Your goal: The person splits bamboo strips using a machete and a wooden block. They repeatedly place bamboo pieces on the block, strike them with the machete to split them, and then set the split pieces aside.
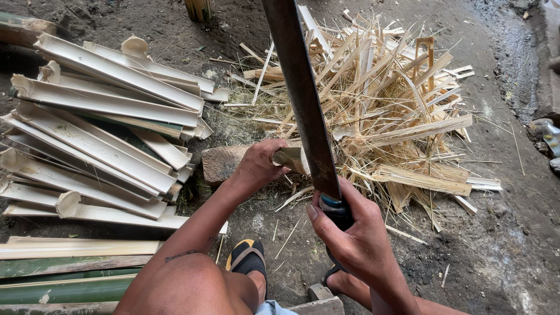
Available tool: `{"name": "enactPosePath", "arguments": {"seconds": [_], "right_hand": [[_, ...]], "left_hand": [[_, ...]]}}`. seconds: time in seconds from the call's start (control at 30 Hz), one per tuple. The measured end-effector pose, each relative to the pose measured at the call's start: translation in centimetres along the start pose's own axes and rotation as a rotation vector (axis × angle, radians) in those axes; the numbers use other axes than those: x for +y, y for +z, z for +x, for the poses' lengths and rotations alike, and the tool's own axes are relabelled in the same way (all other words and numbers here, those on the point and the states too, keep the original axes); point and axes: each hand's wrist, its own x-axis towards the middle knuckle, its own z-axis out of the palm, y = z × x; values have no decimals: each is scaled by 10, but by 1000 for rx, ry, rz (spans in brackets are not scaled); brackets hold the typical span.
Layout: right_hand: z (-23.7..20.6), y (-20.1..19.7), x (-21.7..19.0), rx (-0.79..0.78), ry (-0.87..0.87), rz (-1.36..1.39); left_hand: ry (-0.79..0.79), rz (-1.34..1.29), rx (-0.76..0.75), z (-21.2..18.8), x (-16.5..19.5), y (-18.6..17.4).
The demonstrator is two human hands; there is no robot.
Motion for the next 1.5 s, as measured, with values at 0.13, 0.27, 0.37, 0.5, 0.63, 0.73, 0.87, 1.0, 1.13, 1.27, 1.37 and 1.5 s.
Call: {"name": "enactPosePath", "arguments": {"seconds": [0.13, 0.27, 0.37, 0.5, 0.63, 0.73, 0.87, 1.0, 1.13, 1.27, 1.37, 1.5], "right_hand": [[2, 2, 1, 25, -53, -44], [3, 4, -14, 68, -106, -120], [0, 2, -33, 71, 29, -255], [2, 0, -44, 88, 66, -334], [9, 0, -29, 78, 149, -379], [10, -1, -13, 81, 137, -370], [12, -2, 1, 120, -111, -318], [15, -3, 10, -33, -94, 105], [12, -5, 16, -72, -134, 255], [10, -4, 16, -39, -159, 138], [13, -1, 12, 15, -183, 37], [15, 1, 8, 44, -234, -46]], "left_hand": [[69, -21, 66, 0, 1, 1], [95, 11, 72, 2, 4, -2], [79, 54, 42, 6, 8, -5], [138, 62, 77, 9, 11, -6], [79, -13, 47, 8, 11, -5], [120, 74, 76, 5, 10, -4], [151, 38, 113, 3, 8, -2], [25, 36, -4, 3, 5, -3], [68, 36, 33, 2, 0, -8], [63, 29, 37, 1, 1, -12], [-4, -4, -10, 1, 5, -12], [8, 0, 24, 1, 9, -12]]}}
